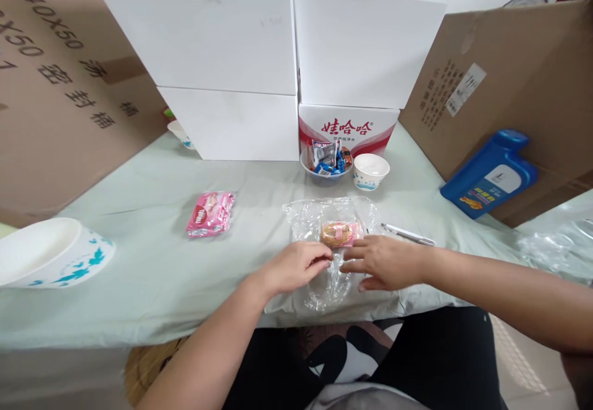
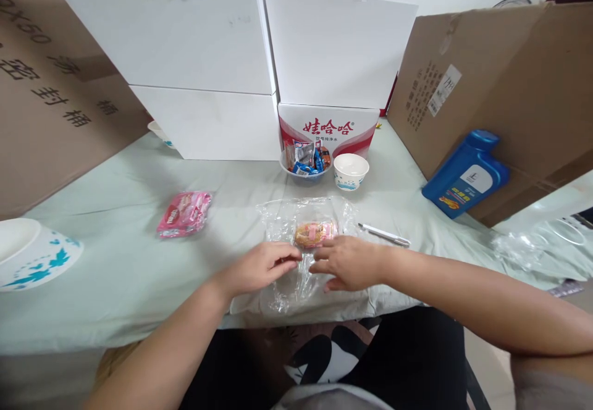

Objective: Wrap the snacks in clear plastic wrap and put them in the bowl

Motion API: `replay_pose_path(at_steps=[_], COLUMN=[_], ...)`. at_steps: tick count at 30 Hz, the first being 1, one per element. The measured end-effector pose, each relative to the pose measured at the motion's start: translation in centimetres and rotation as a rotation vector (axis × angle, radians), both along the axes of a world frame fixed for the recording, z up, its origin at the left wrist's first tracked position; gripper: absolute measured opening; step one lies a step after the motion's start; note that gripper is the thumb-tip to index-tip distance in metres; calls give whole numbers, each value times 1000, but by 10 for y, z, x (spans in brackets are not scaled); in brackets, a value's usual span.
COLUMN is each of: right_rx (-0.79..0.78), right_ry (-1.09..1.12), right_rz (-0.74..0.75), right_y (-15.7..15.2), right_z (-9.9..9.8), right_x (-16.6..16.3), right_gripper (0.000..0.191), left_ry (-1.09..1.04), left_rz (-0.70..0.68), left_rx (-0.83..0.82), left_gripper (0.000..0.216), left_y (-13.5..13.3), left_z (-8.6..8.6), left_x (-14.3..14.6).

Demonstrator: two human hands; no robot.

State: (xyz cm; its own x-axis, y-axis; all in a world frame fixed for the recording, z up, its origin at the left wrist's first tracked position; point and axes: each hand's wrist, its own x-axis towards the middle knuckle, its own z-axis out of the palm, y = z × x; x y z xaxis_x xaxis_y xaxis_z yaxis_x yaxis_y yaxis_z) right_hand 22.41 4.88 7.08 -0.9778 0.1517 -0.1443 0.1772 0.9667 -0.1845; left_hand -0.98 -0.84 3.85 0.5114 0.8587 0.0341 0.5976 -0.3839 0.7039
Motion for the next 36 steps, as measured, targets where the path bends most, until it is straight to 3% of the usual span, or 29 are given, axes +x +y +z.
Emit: replay_pose_path(at_steps=[3,7,10,12,15,17,19,21,23,25,30,32,36], right_rx=[77,189,233,164,-113,-219,-164,1,101,106,70,106,167], right_ry=[-179,-395,-363,-201,28,89,102,81,47,86,80,18,18], right_rz=[-234,-549,-663,-649,-428,-387,-574,-835,-957,-864,-187,-97,-112], right_y=[-14,-4,-1,-8,-20,-12,12,44,69,75,43,39,52], right_z=[-4,-2,7,10,5,-4,-11,-12,-8,-4,-20,-30,-35], right_x=[27,66,74,65,42,30,27,30,33,30,-7,-21,-37], right_gripper=[30,16,13,17,36,42,43,43,40,40,69,73,58], left_ry=[182,293,342,378,418,427,423,411,389,338,233,307,403], left_rz=[57,60,54,34,7,-2,-7,-10,-29,-59,-21,-27,-42], left_rx=[-46,-67,-62,-57,-58,-65,-74,-78,-77,-77,-20,-37,-54], left_gripper=[10,13,23,32,40,41,42,45,46,42,24,26,30], left_y=[4,3,0,-2,-3,-4,-5,-5,-5,-4,-2,-2,-3], left_z=[-9,-12,-9,-7,-6,-7,-8,-8,-8,-7,-7,-9,-9], left_x=[-1,-1,0,1,1,1,-1,-4,-7,-8,-5,-3,-1])
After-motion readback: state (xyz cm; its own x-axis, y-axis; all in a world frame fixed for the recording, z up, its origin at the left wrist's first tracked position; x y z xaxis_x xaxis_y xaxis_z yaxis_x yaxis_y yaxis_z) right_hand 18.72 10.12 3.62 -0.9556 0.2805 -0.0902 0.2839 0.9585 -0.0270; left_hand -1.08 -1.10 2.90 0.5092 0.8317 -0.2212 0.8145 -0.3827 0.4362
